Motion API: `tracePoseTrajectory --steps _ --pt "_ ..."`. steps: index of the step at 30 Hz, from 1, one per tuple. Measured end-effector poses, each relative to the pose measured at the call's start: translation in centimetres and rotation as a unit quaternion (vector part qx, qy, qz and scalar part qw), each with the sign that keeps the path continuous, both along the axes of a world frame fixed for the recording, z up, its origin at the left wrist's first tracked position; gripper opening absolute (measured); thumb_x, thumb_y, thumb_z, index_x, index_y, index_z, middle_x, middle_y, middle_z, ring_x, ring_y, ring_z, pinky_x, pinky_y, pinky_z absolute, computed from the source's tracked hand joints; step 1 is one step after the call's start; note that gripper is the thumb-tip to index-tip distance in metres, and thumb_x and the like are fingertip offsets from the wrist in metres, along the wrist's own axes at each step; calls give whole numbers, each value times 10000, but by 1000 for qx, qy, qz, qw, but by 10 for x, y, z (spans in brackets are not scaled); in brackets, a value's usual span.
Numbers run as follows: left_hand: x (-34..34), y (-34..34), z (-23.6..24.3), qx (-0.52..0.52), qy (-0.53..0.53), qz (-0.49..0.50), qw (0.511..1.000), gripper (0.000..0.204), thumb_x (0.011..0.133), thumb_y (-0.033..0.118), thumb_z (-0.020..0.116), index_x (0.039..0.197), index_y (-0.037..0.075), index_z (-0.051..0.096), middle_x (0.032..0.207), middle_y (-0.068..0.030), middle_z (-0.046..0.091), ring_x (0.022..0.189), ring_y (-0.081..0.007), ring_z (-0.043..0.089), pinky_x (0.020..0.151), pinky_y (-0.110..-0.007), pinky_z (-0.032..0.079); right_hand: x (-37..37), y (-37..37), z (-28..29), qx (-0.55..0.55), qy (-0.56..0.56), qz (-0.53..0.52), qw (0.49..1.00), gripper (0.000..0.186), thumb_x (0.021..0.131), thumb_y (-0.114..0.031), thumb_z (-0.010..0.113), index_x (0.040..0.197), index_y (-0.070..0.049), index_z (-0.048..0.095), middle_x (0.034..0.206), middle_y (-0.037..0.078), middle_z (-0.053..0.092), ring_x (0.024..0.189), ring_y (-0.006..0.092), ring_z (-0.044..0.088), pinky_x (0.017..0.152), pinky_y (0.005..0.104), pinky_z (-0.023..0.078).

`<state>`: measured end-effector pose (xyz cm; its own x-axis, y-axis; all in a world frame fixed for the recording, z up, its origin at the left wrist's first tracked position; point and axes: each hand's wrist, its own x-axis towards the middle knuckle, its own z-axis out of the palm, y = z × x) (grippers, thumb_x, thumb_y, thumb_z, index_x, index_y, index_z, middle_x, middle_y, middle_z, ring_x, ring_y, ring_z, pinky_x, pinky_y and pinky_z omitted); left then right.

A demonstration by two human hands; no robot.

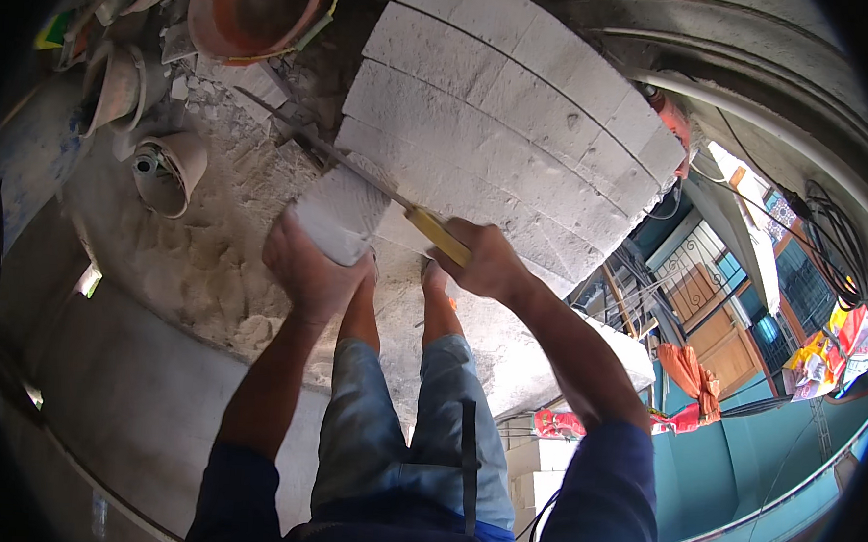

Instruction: The person measures a white tile with a tape measure, then uses a hammer to break it into smaller pieces. They smooth the broken edges with a hand tool and hand the finished piece to another person.

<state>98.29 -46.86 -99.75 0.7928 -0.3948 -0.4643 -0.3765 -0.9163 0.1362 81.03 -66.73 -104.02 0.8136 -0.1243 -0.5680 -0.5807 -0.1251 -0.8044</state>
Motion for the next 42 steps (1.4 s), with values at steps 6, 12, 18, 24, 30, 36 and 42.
tracePoseTrajectory --steps 6,12,18,24,30,36,42 --pt "64 14 -5 -110 39 -29 993 1104 569 269 932 1442 -31 325 1328 -250 478 1279 -429 455 1103 -546 329 18 14 -31 20 29 -25 999 262 902 -220 752 929 -4 606 736 164 639 660 284 651 620 395 499" --pt "110 42 -21 -163 155 13 974 1102 615 222 937 1480 -50 310 1392 -239 462 1325 -367 463 1124 -467 370 0 9 -20 33 17 -20 999 269 885 -233 748 964 -8 624 762 200 668 698 336 666 655 401 511" --pt "125 37 -25 -168 226 32 959 1109 645 166 918 1520 -56 275 1445 -213 446 1365 -298 439 1144 -386 356 12 11 -47 63 30 -27 997 270 883 -240 753 974 -10 642 771 174 673 708 291 673 678 386 518" --pt "132 34 -19 -173 250 41 952 1075 668 127 902 1524 -53 276 1452 -197 447 1364 -277 442 1141 -374 361 15 11 -49 44 31 -5 999 265 891 -231 742 997 -5 654 776 174 666 719 253 657 698 382 507" --pt "117 23 -18 -197 234 24 952 1083 664 156 912 1517 -61 280 1435 -201 464 1352 -290 459 1142 -384 365 -12 11 -85 39 5 -72 997 292 890 -249 734 1037 0 694 833 159 704 724 212 657 694 370 508" --pt "102 33 -19 -186 156 -7 970 1127 637 240 935 1505 -76 290 1423 -261 467 1355 -379 453 1150 -415 356 -17 0 -90 -29 132 -201 970 489 884 -308 770 1228 13 639 942 174 716 867 278 705 769 380 550" --pt "87 37 -17 -145 87 -13 985 1226 578 336 960 1489 -127 283 1455 -333 426 1384 -443 414 1164 -454 342 -92 14 -30 -186 125 -348 910 536 900 -318 749 1311 -7 600 1174 258 691 1079 375 688 912 422 540"
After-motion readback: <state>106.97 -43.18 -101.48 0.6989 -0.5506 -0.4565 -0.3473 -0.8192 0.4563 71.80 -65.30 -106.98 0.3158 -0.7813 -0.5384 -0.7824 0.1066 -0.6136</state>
